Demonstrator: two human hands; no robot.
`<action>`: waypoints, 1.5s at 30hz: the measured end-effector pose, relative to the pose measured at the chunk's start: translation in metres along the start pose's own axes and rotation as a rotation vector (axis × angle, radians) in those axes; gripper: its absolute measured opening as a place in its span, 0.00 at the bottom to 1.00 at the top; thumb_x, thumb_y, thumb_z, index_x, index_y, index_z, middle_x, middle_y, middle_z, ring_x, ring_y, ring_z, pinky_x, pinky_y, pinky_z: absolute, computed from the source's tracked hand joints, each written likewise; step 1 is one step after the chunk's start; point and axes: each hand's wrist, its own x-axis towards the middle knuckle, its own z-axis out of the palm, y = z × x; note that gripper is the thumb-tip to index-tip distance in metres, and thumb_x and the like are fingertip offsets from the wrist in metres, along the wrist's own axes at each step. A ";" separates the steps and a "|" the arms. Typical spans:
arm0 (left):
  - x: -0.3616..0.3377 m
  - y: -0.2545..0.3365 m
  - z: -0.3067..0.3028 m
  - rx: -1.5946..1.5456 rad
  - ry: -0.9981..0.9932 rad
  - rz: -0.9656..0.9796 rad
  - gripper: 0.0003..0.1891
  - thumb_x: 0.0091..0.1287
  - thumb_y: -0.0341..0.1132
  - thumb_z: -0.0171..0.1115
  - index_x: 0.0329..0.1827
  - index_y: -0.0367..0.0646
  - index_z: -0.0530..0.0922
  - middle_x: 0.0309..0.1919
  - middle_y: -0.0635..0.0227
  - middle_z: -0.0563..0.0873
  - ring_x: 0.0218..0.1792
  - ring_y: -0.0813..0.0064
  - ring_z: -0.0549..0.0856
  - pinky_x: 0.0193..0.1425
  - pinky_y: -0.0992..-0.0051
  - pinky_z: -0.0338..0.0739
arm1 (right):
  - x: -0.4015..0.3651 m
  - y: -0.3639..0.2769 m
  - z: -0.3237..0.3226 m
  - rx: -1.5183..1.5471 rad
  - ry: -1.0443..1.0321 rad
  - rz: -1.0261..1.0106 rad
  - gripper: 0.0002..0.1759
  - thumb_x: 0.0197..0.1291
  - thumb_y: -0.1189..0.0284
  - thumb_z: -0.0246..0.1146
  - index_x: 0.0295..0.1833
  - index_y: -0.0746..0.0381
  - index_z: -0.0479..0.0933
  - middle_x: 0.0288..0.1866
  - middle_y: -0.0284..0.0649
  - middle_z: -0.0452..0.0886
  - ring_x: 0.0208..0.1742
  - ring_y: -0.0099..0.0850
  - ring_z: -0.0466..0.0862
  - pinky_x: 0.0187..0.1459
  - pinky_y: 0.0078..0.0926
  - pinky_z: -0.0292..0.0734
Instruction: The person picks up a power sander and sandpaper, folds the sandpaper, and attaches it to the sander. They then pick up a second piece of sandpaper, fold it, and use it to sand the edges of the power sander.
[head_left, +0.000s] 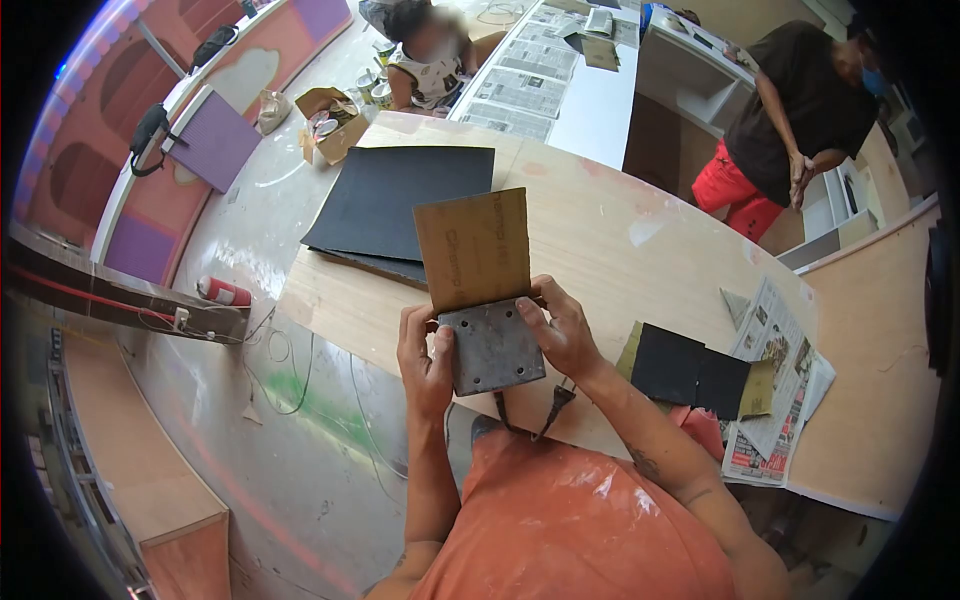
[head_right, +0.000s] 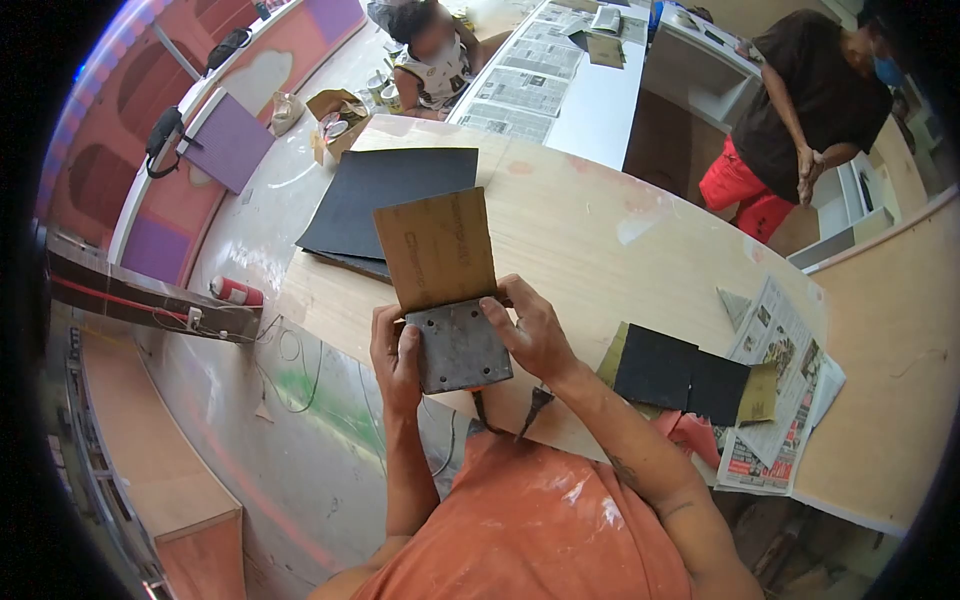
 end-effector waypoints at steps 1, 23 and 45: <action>0.000 0.002 0.000 -0.009 0.006 -0.018 0.16 0.71 0.39 0.56 0.51 0.34 0.78 0.44 0.60 0.78 0.42 0.68 0.77 0.49 0.72 0.72 | 0.000 -0.004 -0.001 -0.002 -0.015 0.022 0.16 0.71 0.63 0.58 0.46 0.68 0.73 0.39 0.48 0.80 0.42 0.40 0.82 0.47 0.35 0.77; 0.007 -0.037 -0.009 -0.063 -0.020 0.121 0.07 0.72 0.22 0.53 0.48 0.33 0.79 0.44 0.60 0.81 0.42 0.74 0.80 0.48 0.80 0.74 | 0.001 -0.003 -0.001 -0.032 -0.016 0.030 0.18 0.70 0.62 0.58 0.45 0.69 0.75 0.38 0.50 0.81 0.41 0.40 0.84 0.44 0.35 0.77; 0.014 -0.030 -0.022 -0.072 -0.117 0.066 0.10 0.66 0.18 0.53 0.46 0.31 0.79 0.39 0.61 0.82 0.40 0.76 0.80 0.48 0.80 0.75 | 0.012 -0.003 -0.021 -0.032 -0.182 -0.010 0.09 0.63 0.80 0.54 0.46 0.69 0.76 0.37 0.47 0.84 0.39 0.35 0.84 0.45 0.31 0.78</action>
